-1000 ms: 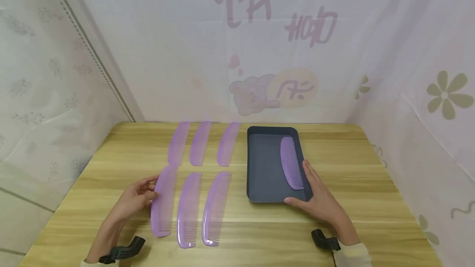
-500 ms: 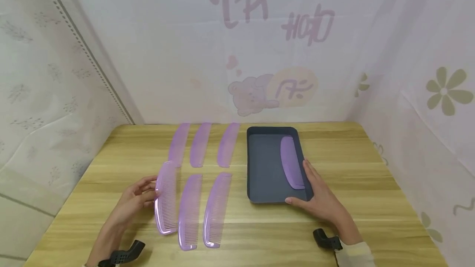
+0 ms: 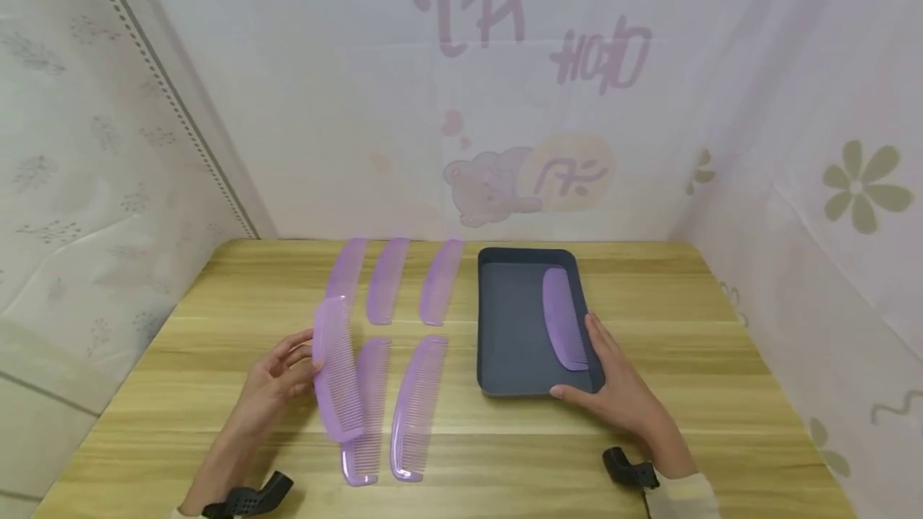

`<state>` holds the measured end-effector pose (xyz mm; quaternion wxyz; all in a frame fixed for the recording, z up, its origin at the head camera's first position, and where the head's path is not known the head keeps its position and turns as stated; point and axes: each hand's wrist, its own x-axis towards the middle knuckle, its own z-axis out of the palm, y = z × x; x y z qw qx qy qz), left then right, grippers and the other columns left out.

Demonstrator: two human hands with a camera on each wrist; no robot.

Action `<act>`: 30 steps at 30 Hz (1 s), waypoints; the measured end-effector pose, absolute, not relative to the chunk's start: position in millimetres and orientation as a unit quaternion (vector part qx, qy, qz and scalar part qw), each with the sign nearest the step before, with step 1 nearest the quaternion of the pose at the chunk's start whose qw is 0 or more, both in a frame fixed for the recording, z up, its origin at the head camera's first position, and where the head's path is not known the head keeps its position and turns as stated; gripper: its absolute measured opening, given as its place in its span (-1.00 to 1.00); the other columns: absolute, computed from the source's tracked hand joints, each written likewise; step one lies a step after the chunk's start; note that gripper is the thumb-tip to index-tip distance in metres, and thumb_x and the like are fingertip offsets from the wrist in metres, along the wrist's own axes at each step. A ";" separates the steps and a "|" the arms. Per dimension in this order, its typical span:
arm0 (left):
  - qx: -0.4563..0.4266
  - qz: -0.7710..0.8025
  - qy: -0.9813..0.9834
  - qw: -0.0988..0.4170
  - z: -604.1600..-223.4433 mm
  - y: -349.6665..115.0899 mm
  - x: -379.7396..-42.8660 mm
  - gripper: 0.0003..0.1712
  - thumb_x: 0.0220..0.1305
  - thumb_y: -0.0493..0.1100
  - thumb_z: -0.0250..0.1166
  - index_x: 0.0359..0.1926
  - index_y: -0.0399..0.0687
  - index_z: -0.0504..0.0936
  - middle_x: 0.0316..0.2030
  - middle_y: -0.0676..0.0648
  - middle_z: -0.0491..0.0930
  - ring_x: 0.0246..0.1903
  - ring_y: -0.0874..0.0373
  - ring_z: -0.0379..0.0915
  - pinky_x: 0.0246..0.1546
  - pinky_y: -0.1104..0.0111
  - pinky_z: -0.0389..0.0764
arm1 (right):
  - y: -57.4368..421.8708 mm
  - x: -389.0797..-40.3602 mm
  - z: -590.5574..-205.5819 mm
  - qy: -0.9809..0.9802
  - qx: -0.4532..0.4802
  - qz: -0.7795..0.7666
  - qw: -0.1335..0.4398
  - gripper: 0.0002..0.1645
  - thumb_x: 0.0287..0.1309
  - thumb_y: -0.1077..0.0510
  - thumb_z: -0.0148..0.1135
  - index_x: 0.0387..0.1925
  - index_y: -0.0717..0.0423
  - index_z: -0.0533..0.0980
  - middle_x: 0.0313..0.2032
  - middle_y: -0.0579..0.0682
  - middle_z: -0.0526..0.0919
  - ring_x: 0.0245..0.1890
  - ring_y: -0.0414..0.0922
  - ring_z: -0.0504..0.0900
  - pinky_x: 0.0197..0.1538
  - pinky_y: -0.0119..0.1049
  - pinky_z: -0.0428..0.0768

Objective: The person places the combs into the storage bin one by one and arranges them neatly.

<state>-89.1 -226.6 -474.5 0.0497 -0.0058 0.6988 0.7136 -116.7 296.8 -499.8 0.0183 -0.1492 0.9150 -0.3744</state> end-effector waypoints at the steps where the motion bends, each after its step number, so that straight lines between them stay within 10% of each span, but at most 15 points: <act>1: -0.005 0.715 0.697 0.052 -475.0 -223.7 -89.2 -0.37 0.43 -0.28 0.28 0.43 -0.26 0.30 -0.12 0.11 0.65 -0.21 0.27 0.66 -0.21 0.38 0.75 | 296.7 -116.4 -500.7 0.915 -0.150 -0.375 0.019 0.47 0.02 -0.17 0.58 0.66 -0.09 -0.24 0.66 0.12 -0.21 0.62 0.32 -0.17 0.39 0.57 0.06; 30: 0.027 0.726 0.683 0.076 -458.6 -157.1 -124.2 -0.35 0.32 -0.38 0.29 0.41 -0.21 0.36 -0.08 -0.14 0.58 -0.39 0.16 0.69 -0.34 0.27 0.77 | 293.3 -113.6 -500.6 0.917 -0.141 -0.372 0.025 0.46 0.05 -0.18 0.56 0.66 -0.12 -0.26 0.66 0.12 -0.22 0.62 0.31 -0.17 0.39 0.56 0.07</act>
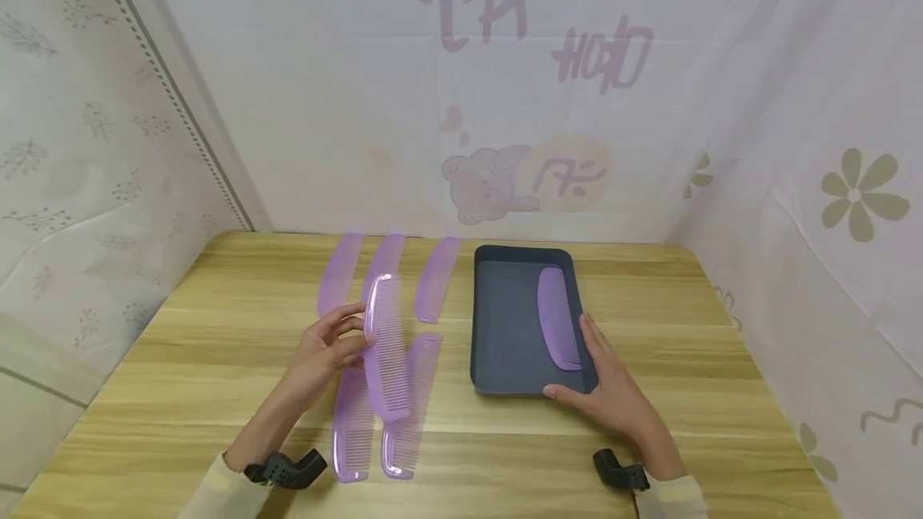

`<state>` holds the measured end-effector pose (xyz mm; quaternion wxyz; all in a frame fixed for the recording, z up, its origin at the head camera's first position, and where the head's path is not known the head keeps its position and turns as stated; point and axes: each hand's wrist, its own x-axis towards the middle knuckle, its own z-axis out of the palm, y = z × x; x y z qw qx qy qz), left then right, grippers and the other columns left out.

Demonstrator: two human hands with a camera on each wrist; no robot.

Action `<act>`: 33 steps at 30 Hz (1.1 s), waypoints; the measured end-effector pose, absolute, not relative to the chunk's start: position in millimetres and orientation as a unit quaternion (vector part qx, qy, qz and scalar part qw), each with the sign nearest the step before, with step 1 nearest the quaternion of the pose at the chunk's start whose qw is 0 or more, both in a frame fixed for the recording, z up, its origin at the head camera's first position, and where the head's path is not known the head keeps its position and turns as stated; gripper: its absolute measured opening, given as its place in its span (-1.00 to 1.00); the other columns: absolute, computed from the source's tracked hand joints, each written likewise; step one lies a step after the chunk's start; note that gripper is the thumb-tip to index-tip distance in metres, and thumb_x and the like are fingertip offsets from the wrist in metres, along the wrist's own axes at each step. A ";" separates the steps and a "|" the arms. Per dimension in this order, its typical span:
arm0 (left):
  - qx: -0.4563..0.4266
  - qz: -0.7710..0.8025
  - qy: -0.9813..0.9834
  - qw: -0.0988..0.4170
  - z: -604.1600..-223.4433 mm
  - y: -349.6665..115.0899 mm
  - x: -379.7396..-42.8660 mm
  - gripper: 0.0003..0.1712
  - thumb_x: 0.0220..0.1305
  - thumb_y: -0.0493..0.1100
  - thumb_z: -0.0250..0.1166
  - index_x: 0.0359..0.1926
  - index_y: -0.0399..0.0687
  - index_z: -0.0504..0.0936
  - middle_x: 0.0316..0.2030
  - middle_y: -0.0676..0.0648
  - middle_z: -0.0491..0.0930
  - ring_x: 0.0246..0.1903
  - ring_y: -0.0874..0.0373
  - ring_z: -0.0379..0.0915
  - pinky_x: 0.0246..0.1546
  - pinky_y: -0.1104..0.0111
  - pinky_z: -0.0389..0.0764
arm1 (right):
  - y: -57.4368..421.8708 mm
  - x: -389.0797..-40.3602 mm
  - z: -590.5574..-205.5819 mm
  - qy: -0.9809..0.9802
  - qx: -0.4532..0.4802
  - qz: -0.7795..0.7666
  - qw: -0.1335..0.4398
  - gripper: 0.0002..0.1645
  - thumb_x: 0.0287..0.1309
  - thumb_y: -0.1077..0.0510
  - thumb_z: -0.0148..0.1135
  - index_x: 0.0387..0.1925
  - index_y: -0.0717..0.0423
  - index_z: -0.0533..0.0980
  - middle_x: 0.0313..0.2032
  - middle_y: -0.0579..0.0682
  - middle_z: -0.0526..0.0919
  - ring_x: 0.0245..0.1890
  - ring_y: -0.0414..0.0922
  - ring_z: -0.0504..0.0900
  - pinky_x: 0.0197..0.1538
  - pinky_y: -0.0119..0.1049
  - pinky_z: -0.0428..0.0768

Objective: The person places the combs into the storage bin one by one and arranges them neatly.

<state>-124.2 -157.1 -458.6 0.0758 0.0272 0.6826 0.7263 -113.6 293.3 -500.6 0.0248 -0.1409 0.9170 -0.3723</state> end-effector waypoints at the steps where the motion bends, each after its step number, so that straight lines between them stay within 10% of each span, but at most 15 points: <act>1: 0.031 0.726 0.683 0.077 -457.5 -155.2 -125.2 -0.35 0.33 -0.37 0.29 0.41 -0.21 0.36 -0.08 -0.14 0.58 -0.38 0.17 0.68 -0.34 0.26 0.77 | 293.1 -113.6 -500.5 0.917 -0.140 -0.372 0.026 0.46 0.05 -0.18 0.56 0.66 -0.12 -0.26 0.66 0.12 -0.22 0.62 0.31 -0.17 0.39 0.56 0.07; 33: 0.038 0.753 0.650 0.093 -435.2 -96.4 -154.0 -0.36 0.30 -0.39 0.30 0.39 -0.14 0.41 -0.12 -0.09 0.60 -0.38 0.16 0.69 -0.37 0.31 0.78 | 293.1 -114.9 -503.1 0.911 -0.160 -0.380 0.013 0.46 0.05 -0.11 0.58 0.66 -0.03 -0.26 0.66 -0.07 -0.34 0.63 0.28 -0.23 0.36 0.59 0.08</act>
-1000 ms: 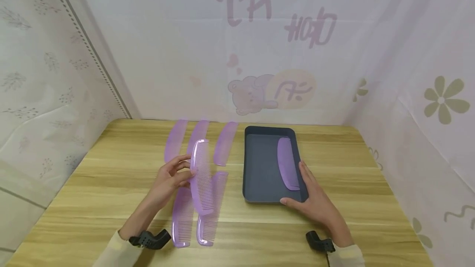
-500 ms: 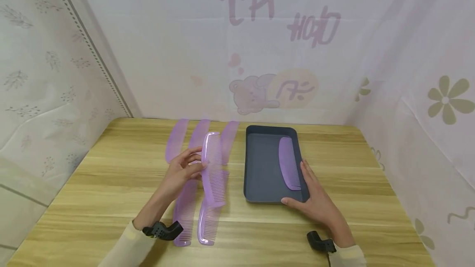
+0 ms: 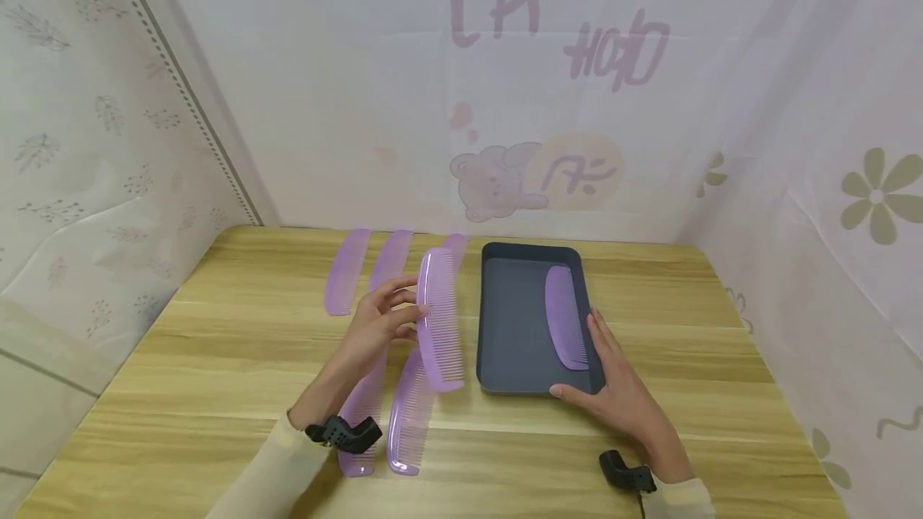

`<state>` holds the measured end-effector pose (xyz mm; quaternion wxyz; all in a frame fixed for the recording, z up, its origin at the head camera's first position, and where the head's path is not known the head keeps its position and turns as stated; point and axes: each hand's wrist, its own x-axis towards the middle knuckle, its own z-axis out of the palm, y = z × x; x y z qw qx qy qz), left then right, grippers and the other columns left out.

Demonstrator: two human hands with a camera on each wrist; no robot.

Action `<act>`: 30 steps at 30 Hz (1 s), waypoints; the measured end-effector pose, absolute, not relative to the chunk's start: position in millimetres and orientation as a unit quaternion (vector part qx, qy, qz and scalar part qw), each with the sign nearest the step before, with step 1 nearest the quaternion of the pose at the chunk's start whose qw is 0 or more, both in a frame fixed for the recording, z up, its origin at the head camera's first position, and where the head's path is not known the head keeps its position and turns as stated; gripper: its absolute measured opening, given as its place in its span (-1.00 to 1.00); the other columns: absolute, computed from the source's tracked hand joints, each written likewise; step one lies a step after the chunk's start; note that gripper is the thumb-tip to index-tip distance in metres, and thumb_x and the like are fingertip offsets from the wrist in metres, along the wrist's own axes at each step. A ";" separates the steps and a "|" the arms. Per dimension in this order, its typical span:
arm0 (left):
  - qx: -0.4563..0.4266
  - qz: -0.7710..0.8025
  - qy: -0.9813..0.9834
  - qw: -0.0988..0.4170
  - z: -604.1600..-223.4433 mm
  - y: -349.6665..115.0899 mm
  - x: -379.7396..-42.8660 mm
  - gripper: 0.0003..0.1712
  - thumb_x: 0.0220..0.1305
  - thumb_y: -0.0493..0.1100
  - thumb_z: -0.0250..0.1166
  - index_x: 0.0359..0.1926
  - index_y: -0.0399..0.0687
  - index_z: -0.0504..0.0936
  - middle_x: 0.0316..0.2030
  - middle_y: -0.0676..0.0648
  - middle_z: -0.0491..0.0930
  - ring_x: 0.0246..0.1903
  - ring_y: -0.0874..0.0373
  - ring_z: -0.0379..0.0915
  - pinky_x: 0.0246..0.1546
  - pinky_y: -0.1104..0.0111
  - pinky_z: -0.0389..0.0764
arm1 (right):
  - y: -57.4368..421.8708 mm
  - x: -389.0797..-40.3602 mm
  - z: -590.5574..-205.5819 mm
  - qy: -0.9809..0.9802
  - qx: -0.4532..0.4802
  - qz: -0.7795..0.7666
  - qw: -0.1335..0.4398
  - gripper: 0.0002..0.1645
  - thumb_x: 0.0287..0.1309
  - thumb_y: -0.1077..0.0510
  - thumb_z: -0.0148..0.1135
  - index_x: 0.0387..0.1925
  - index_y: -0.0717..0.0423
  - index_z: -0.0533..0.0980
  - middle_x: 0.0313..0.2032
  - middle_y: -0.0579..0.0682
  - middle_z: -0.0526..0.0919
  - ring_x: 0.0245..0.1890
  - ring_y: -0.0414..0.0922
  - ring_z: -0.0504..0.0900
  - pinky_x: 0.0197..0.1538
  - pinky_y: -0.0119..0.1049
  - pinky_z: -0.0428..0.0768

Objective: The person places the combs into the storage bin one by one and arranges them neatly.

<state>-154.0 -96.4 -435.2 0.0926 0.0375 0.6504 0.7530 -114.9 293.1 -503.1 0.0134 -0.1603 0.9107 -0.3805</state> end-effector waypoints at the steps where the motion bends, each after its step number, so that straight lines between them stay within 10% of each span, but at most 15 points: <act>1: 0.037 0.752 0.651 0.094 -435.0 -93.9 -155.1 -0.36 0.30 -0.39 0.31 0.39 -0.14 0.41 -0.12 -0.09 0.60 -0.37 0.16 0.68 -0.37 0.31 0.78 | 293.3 -114.8 -502.9 0.910 -0.160 -0.383 0.014 0.46 0.05 -0.10 0.58 0.66 -0.03 -0.26 0.66 -0.08 -0.34 0.63 0.28 -0.24 0.36 0.59 0.07; 30: 0.041 0.742 0.654 0.139 -429.7 -32.1 -198.4 -0.42 0.31 -0.37 0.31 0.35 -0.19 0.46 -0.22 -0.10 0.66 -0.40 0.16 0.66 -0.38 0.26 0.79 | 293.4 -116.5 -501.9 0.914 -0.154 -0.374 0.017 0.47 0.04 -0.13 0.58 0.66 -0.08 -0.27 0.67 0.00 -0.32 0.63 0.28 -0.23 0.36 0.61 0.05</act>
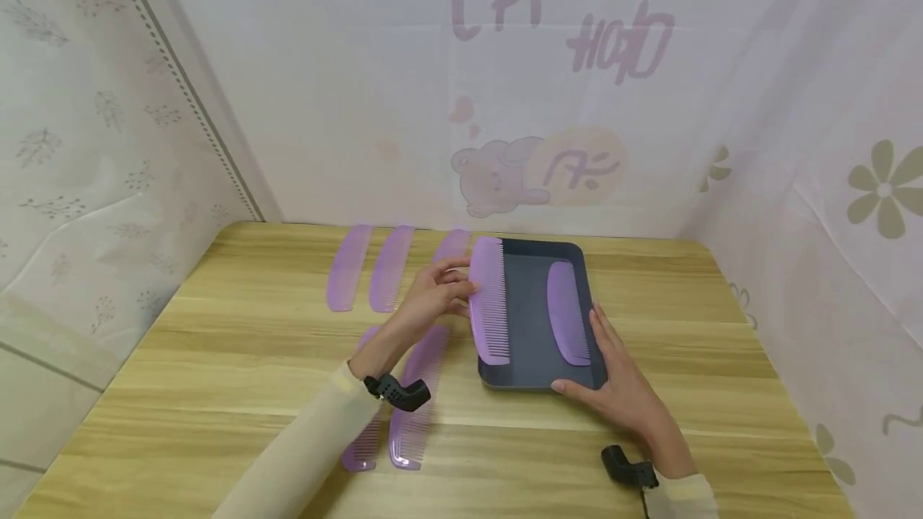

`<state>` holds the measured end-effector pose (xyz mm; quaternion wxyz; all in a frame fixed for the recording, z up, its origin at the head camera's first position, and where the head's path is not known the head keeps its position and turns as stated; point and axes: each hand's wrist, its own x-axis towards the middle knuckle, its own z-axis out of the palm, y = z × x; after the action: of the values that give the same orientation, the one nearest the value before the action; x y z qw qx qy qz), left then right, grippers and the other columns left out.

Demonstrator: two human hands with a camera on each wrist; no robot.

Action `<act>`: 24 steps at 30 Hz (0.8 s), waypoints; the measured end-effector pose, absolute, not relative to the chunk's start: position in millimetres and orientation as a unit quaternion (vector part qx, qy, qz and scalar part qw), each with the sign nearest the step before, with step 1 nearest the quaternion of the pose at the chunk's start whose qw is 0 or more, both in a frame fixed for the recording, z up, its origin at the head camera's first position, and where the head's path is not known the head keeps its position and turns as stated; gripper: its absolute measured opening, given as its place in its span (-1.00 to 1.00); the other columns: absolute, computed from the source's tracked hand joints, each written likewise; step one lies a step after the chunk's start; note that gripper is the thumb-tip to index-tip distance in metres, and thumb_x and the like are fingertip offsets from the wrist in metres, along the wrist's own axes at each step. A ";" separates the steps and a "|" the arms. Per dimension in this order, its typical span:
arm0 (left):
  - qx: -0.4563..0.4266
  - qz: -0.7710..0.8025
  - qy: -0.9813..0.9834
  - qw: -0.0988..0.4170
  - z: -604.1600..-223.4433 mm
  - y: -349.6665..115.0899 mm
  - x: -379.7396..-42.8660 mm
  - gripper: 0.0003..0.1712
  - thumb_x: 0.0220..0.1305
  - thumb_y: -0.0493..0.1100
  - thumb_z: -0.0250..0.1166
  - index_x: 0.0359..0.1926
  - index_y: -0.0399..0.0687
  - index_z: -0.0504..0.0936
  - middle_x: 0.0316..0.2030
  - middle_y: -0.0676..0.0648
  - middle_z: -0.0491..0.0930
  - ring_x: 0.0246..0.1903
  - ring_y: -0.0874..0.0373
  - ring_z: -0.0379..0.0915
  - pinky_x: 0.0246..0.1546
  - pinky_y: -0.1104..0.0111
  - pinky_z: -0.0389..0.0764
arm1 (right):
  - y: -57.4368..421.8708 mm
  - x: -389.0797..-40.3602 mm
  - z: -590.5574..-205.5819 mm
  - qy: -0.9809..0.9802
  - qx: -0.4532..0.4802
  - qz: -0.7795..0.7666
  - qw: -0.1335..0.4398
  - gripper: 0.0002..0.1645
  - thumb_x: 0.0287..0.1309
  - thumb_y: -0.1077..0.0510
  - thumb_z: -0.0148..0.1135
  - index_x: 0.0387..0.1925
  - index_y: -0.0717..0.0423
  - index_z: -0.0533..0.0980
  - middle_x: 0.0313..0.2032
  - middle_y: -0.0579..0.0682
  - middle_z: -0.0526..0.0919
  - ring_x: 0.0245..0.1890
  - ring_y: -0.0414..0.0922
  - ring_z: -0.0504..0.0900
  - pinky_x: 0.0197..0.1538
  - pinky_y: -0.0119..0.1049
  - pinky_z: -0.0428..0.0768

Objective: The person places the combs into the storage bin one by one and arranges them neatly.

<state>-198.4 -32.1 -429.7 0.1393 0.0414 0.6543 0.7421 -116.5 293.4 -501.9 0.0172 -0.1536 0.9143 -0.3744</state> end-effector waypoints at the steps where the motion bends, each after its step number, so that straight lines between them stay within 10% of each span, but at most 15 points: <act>1: 0.041 0.740 0.656 0.142 -430.5 -30.1 -200.2 -0.42 0.31 -0.37 0.32 0.35 -0.19 0.46 -0.21 -0.11 0.67 -0.40 0.16 0.67 -0.38 0.27 0.79 | 293.6 -116.4 -501.8 0.914 -0.153 -0.375 0.017 0.47 0.04 -0.13 0.58 0.66 -0.08 -0.27 0.67 0.00 -0.31 0.63 0.28 -0.23 0.36 0.61 0.05; 24: 0.052 0.704 0.689 0.164 -440.5 8.3 -222.8 -0.43 0.29 -0.41 0.32 0.31 -0.32 0.42 -0.20 -0.22 0.69 -0.53 0.17 0.62 -0.46 0.33 0.77 | 293.0 -117.1 -500.1 0.914 -0.152 -0.376 0.018 0.47 0.04 -0.14 0.58 0.66 -0.04 -0.25 0.67 0.02 -0.30 0.64 0.26 -0.22 0.40 0.57 0.05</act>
<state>-222.8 8.3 -440.5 0.1645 0.0521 0.6887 0.7043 -117.1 293.0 -500.1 0.0178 -0.1522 0.9139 -0.3760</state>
